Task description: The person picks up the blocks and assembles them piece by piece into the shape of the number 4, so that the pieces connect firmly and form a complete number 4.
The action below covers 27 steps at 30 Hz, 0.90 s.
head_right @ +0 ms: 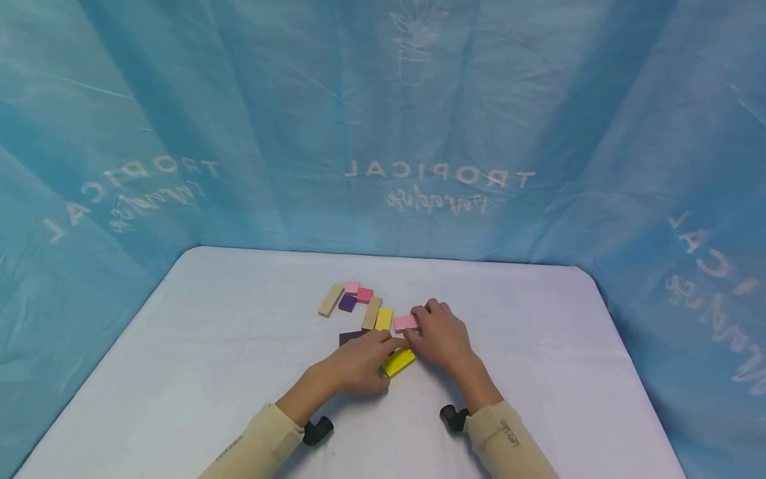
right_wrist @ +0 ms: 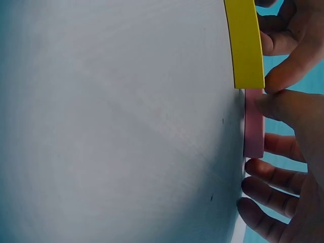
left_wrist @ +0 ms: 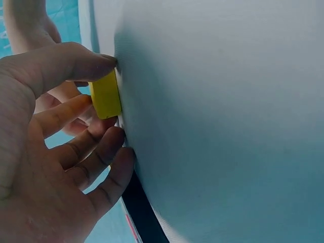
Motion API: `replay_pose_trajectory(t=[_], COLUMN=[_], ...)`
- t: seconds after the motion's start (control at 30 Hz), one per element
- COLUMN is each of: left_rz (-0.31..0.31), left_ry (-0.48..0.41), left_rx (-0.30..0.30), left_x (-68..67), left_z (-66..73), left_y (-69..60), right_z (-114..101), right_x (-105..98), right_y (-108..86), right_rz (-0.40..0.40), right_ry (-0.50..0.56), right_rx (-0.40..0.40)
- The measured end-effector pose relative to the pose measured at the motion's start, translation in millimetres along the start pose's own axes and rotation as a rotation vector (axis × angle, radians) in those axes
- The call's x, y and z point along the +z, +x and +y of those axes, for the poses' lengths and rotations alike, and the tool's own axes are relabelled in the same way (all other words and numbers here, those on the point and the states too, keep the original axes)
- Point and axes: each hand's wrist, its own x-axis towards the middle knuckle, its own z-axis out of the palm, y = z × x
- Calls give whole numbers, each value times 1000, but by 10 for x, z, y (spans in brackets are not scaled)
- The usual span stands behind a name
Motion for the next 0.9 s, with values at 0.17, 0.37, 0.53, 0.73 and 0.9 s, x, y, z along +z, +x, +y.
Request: replay_pose_trajectory(t=[0.17,0.37,0.53,0.73,0.9], left_rz=[-6,-6,12,27,36], left_ry=[-19,-31,-11,-5,-42], left_rx=[-4,-11,-1,13,11], left_x=[-7,-2,8,23,41], left_z=[-29,-36,-34,-37,-52], left_y=[-3,-8,-14,-8,-16], right_z=[-16,-21,-22,-24,-17], right_x=[3,-5,-2,2,24], right_y=[9,4,11,19,20], right_rz=[-5,-4,-11,-10,-13], right_ry=[-6,-7,-14,-8,-4], right_rx=[9,9,15,19,21])
